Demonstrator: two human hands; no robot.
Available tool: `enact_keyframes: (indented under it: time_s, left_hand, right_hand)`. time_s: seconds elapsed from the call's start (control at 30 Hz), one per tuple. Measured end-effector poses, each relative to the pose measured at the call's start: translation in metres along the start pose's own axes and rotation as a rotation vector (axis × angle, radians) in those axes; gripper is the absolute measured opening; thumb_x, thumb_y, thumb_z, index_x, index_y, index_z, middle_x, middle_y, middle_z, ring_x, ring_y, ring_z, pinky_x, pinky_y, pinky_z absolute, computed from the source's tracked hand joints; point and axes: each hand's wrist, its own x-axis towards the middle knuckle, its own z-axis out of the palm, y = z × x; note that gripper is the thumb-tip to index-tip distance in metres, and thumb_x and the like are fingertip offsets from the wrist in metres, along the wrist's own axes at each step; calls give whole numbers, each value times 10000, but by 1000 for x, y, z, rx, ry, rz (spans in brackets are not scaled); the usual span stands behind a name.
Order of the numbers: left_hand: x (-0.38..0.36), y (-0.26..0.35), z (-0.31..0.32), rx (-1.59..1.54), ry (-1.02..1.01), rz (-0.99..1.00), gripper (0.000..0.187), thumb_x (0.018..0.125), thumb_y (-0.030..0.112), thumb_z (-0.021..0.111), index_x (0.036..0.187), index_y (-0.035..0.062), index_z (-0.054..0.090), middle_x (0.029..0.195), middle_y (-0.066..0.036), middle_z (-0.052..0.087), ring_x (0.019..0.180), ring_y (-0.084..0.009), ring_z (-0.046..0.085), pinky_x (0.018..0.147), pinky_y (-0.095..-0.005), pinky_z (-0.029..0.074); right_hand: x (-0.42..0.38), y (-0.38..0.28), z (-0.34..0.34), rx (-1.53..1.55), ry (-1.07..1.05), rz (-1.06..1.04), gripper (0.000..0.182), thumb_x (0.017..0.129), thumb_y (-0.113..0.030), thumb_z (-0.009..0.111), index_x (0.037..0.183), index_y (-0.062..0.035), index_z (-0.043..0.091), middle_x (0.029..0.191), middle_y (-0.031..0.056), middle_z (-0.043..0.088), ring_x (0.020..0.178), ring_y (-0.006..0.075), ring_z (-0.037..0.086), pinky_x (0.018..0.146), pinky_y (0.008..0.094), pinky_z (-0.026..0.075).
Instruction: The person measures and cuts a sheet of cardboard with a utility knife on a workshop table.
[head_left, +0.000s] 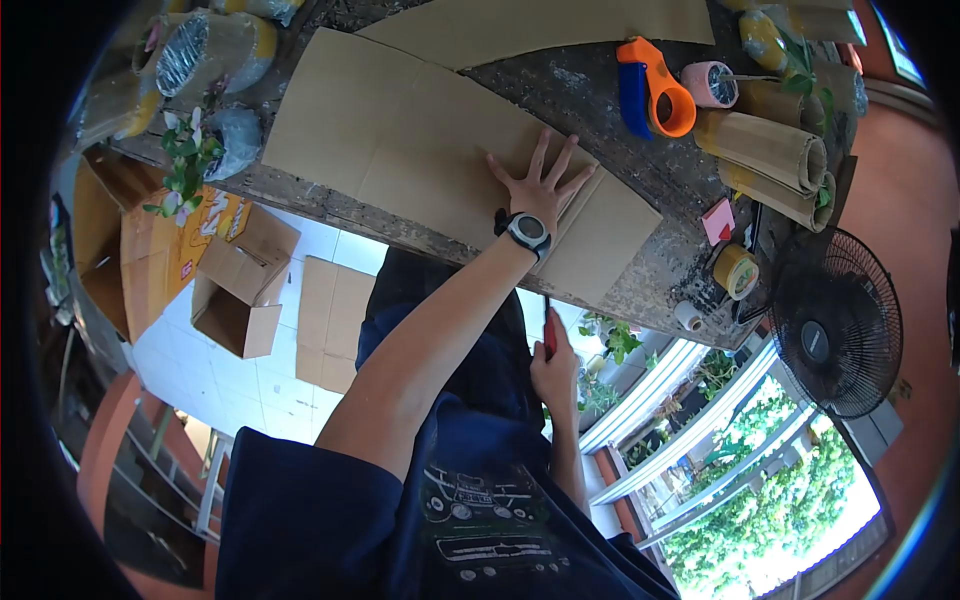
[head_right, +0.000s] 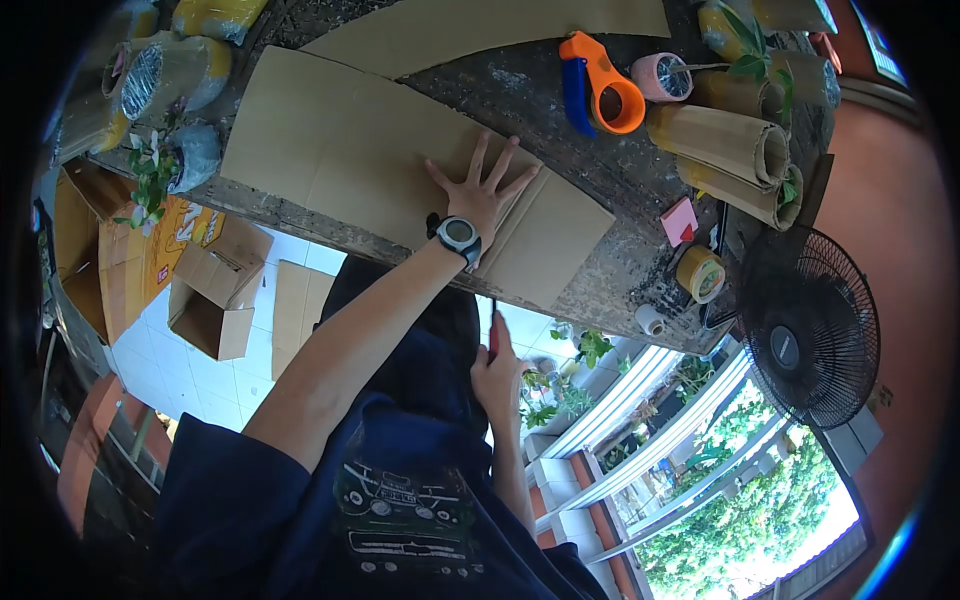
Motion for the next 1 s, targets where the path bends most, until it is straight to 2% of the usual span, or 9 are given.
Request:
enact_keyframes:
  time_s: [0.03, 0.1, 0.3, 0.53, 0.63, 0.73, 0.83, 0.93, 1.0]
  left_hand:
    - [-2, 1, 1, -2, 5, 1, 1538, 429, 351, 977, 1567, 464, -52, 1651, -26, -232, 1511, -396, -164, 911, -921, 228]
    - [-6, 1, -5, 11, -17, 2, 1539, 427, 351, 977, 1568, 463, -50, 1652, -25, -230, 1511, -397, -161, 909, -923, 225]
    - [-5, 4, 7, -10, 37, 11, 1514, 448, 360, 969, 1567, 468, -45, 1655, -25, -221, 1512, -400, -156, 909, -925, 215]
    - [-7, 0, -7, -1, 28, 5, 1429, 504, 388, 941, 1574, 462, -3, 1666, -34, -181, 1519, -397, -129, 903, -928, 209]
    - [-12, 0, -21, 1, -81, 1, 892, 928, 321, 592, 1566, 490, -9, 1670, 12, -163, 1527, -356, -130, 924, -929, 163]
    - [-11, 0, -11, 20, -3, -1, 884, 927, 330, 589, 1567, 491, 1, 1671, 14, -158, 1526, -358, -133, 924, -929, 161]
    - [-11, 1, -16, -5, -38, -5, 873, 929, 334, 582, 1567, 492, 7, 1671, 14, -159, 1527, -355, -131, 925, -928, 163]
    - [-8, 0, -6, -9, 5, 12, 1451, 489, 374, 946, 1574, 461, -14, 1663, -30, -192, 1517, -397, -140, 906, -925, 216]
    - [-6, 1, -4, 8, 15, 4, 1457, 486, 377, 947, 1573, 463, -20, 1661, -30, -198, 1516, -396, -145, 908, -924, 219]
  right_hand:
    - [2, -14, -8, 89, 7, 97, 633, 878, -5, 565, 1489, -55, 409, 1288, 283, 610, 1149, 435, 626, 967, 479, 502]
    - [42, -24, -19, 91, 295, -143, 574, 920, -20, 534, 1480, -38, 412, 1265, 300, 609, 1151, 440, 618, 948, 484, 504]
    - [129, -45, -39, 29, 352, -37, 533, 948, -60, 508, 1468, -2, 408, 1361, 292, 546, 1270, 443, 533, 1044, 451, 442]
    - [9, -6, -18, 42, -23, 148, 570, 908, -20, 549, 1468, -54, 454, 1359, 262, 579, 1244, 367, 596, 1030, 417, 469]
    - [64, -1, -32, 17, 335, -140, 554, 937, -37, 525, 1481, -46, 424, 1282, 279, 610, 1169, 401, 625, 924, 450, 520]
    - [143, -19, -63, -89, 444, -194, 534, 963, -81, 492, 1487, -40, 396, 1290, 307, 583, 1155, 423, 621, 905, 481, 518]
    - [129, -19, -50, -87, 347, -80, 550, 962, -71, 481, 1501, -44, 370, 1304, 309, 574, 1169, 433, 609, 906, 483, 516]
    - [53, 11, -15, 95, 214, -38, 637, 904, 15, 512, 1517, -32, 342, 1332, 304, 568, 1231, 450, 559, 1012, 459, 483]
    - [10, 17, -16, -9, 34, 8, 618, 881, -22, 568, 1481, -37, 420, 1302, 298, 593, 1216, 433, 586, 1002, 463, 485]
